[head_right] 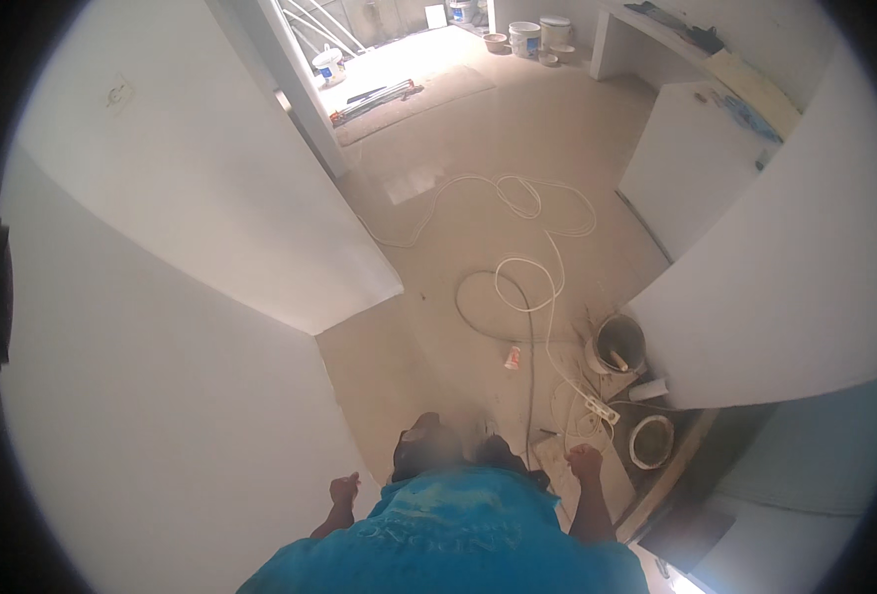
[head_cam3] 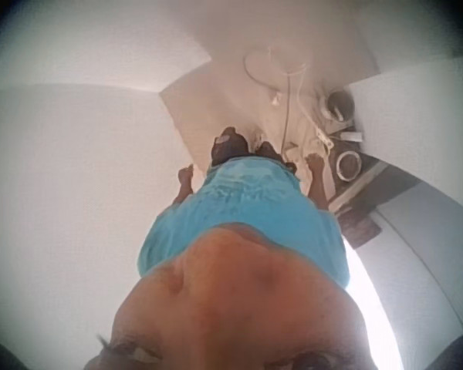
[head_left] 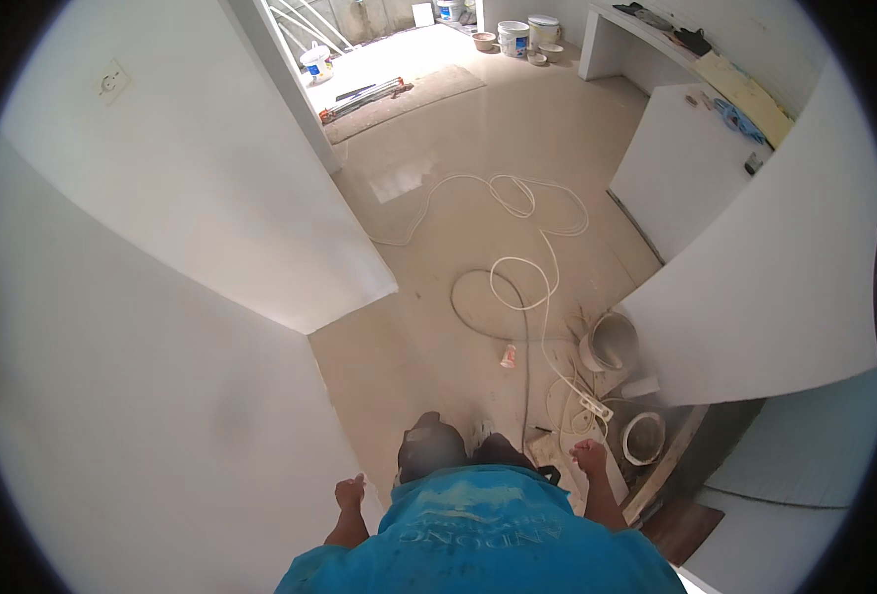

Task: The person marks a large dark tile, carries it to a balcony, and cuts it with an angle grinder. After cutting, the person carries the tile back inside and places it on the floor to fit with other tiles.

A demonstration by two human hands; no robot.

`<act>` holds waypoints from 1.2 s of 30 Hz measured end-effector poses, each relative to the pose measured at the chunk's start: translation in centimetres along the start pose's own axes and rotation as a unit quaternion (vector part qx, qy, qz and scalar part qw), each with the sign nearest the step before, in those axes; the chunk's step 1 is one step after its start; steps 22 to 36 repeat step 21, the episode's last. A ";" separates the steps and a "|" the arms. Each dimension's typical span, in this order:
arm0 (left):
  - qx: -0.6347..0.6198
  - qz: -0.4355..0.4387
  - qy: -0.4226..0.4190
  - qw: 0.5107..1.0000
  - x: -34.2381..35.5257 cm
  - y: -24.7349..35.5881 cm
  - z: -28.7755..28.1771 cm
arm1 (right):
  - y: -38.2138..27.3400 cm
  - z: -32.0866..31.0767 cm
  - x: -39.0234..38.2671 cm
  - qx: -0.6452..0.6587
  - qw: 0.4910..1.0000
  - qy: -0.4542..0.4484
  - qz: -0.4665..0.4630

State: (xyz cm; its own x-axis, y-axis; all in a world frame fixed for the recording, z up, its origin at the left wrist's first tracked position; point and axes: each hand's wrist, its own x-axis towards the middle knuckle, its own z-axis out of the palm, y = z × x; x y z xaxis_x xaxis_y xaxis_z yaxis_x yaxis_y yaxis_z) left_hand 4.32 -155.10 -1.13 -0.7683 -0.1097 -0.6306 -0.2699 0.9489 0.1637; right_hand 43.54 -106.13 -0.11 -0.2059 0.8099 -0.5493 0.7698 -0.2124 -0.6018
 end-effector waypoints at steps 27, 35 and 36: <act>-0.040 0.305 -0.020 0.951 24.1 44.4 -19.8 | -16.0 14.5 1.5 -0.101 0.990 0.097 -0.017; -0.040 0.305 -0.020 0.951 24.1 44.4 -19.8 | -16.0 14.5 1.5 -0.101 0.990 0.097 -0.017; -0.040 0.305 -0.020 0.951 24.1 44.4 -19.8 | -16.0 14.5 1.5 -0.101 0.990 0.097 -0.017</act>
